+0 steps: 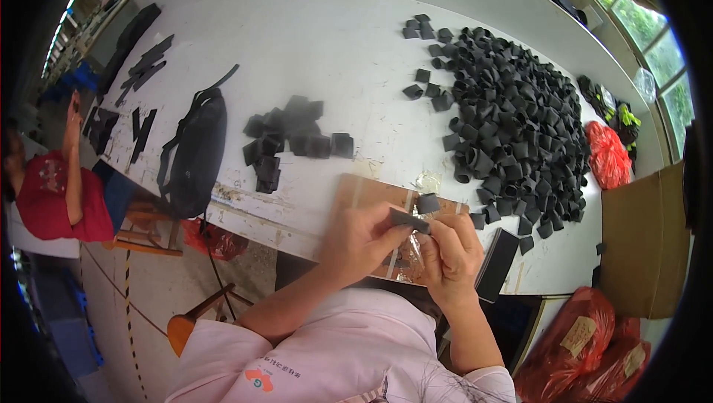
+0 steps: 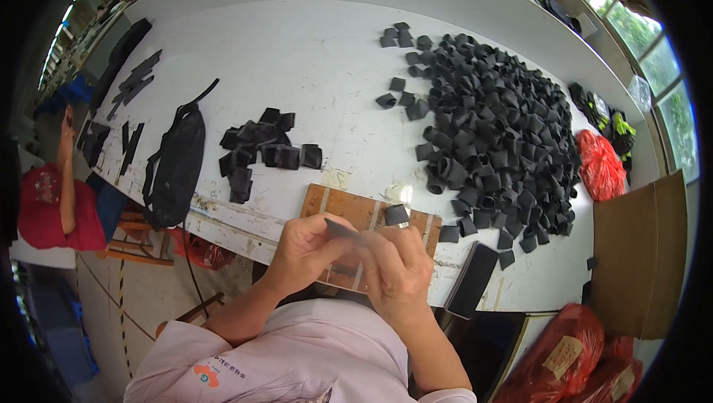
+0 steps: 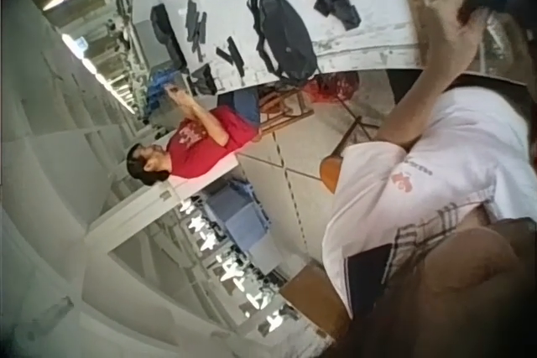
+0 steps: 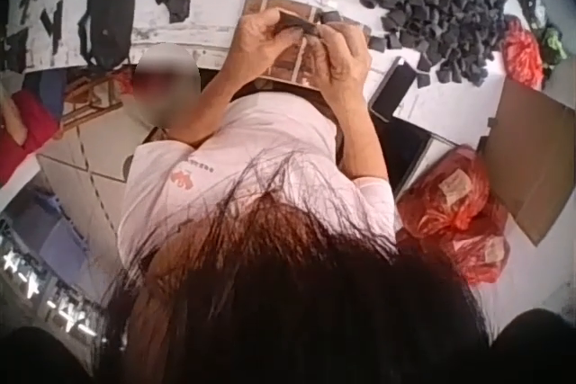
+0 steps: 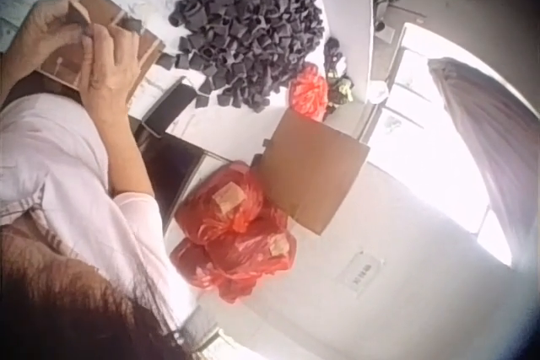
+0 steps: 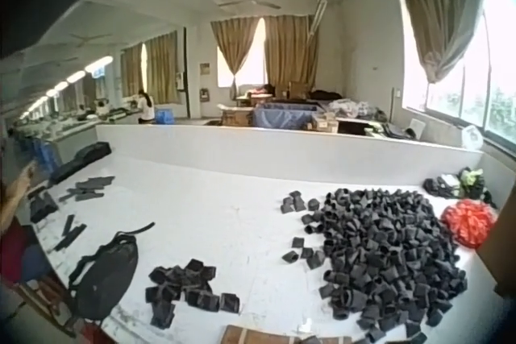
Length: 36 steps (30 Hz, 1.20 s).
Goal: Manually assembling small black plastic components at a manufacturing workshop station.
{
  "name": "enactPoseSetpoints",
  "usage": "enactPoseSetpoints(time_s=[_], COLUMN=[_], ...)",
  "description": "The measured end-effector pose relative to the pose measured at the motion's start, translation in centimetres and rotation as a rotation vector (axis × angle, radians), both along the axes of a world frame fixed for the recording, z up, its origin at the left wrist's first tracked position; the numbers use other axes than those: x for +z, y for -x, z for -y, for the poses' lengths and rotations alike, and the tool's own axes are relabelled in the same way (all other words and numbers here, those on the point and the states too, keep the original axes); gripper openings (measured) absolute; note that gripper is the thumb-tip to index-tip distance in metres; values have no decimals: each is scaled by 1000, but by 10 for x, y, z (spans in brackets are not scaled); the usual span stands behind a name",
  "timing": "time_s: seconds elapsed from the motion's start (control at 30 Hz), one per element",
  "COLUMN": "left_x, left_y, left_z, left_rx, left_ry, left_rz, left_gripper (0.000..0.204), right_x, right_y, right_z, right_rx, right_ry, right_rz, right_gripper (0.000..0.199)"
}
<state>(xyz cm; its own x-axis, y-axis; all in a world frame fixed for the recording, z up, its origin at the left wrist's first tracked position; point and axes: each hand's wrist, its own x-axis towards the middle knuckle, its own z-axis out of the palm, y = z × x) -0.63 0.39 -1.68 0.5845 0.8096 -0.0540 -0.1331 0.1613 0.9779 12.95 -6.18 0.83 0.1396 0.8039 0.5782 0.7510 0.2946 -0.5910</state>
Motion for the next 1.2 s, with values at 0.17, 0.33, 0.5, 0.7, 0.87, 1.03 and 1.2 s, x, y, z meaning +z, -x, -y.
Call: enactPoseSetpoints(time_s=[0.17, 0.33, 0.5, 0.7, 0.87, 1.03, 1.2], left_x=[0, -24, -79, -119, -135, -117, -84], left_y=[1, 1, 0, -5, -4, 8, 30], left_z=[-4, 0, -48, -113, -126, -104, -58], left_rx=[-147, 98, 493, 701, 581, 605, 479], left_ry=[352, -141, -505, -724, -571, -815, -935], left_rz=[189, -160, -434, -951, -969, -628, -314], left_gripper=[11, 8, 13, 28, 17, 8, 21], right_x=[2, 4, -62, -120, -149, -131, -79], right_y=[-2, -24, -43, -66, -149, -193, -99], right_z=[0, -5, -6, -54, -110, -135, -77], right_rx=[7, 64, -21, -26, 9, -200, -334], right_ry=[48, -17, 858, 1107, 824, 503, 330], right_rz=[12, -1084, -1007, -809, -529, -597, -471], right_gripper=[14, 16, 17, 16, 18, 34, 14])
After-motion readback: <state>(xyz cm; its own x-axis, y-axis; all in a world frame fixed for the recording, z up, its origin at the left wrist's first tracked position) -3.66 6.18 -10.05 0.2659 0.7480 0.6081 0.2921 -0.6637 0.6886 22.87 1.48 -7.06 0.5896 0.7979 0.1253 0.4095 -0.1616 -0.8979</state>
